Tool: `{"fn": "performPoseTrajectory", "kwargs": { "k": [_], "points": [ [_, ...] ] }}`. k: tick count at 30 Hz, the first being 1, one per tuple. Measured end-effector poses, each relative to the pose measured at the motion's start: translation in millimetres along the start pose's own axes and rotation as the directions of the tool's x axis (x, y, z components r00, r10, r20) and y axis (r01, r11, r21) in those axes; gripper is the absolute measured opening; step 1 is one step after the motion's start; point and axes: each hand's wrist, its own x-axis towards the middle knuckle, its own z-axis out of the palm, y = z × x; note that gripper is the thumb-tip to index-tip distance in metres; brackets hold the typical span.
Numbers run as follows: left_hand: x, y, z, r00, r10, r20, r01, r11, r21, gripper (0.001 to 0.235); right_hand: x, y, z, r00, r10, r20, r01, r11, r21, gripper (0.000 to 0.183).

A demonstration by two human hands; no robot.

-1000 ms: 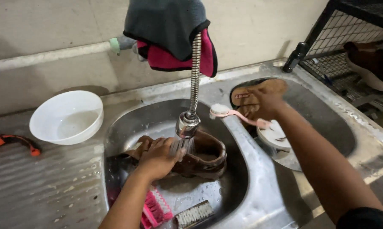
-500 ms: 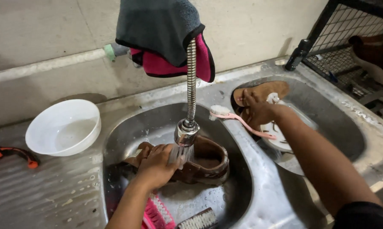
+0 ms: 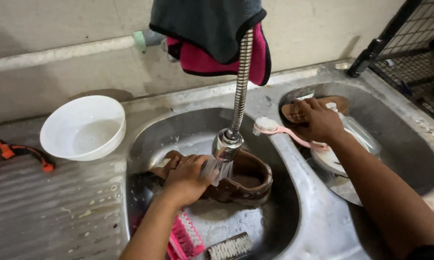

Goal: The person washes a brown leather shoe in a kitchen sink using running water. They scrub the shoe's upper, sole, and interior with their hands, turning it over to clean different sides. The person also rinses a pink brush and a white bowl during the process.

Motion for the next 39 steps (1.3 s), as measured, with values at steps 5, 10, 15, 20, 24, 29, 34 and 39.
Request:
{"fn": "performPoseTrajectory", "kwargs": {
  "k": [5, 10, 15, 20, 24, 29, 34, 39],
  "points": [
    [0.8, -4.6, 0.0, 1.0, -0.022, 0.012, 0.022, 0.999, 0.023, 0.068, 2.3, 0.5, 11.9, 0.966, -0.09, -0.242, 0.08, 0.996, -0.048, 0.091],
    [2.8, -7.3, 0.4, 0.999, -0.028, 0.022, 0.028, 0.999, 0.026, 0.068, 4.5, 14.4, 5.6, 0.845, 0.026, -0.534, 0.097, 0.975, 0.2, 0.06],
    [2.7, -3.5, -1.4, 1.0, -0.011, -0.007, 0.011, 1.0, -0.02, 0.073, 14.5, 33.9, -26.0, 0.365, 0.321, -0.874, 0.246, 0.872, 0.423, 0.085],
    [-5.9, 3.9, -7.3, 0.999, -0.051, 0.017, 0.051, 0.998, -0.024, 0.065, -26.1, -43.6, -121.4, 0.505, 0.752, -0.424, 0.675, -0.037, 0.736, 0.13],
    [-9.1, 4.1, -10.4, 0.999, -0.043, 0.024, 0.043, 0.999, -0.014, 0.077, -53.6, -122.7, -144.1, 0.751, 0.612, -0.249, 0.492, -0.267, 0.828, 0.051],
    [11.6, -24.3, 16.6, 0.997, 0.046, -0.065, -0.045, 0.999, 0.02, 0.082, -52.3, -153.7, -124.3, 0.767, 0.605, -0.214, 0.461, -0.288, 0.839, 0.075],
    [-3.4, -14.9, 1.4, 0.999, 0.03, -0.023, -0.031, 0.998, -0.059, 0.084, -44.2, -200.0, -36.1, 0.884, 0.455, -0.108, 0.31, -0.397, 0.864, 0.078],
    [11.4, -30.5, 16.4, 0.968, -0.011, -0.252, 0.003, 0.999, -0.033, 0.061, -52.4, -207.9, -30.8, 0.993, 0.038, -0.11, 0.083, 0.428, 0.9, 0.026]
  ]
}}
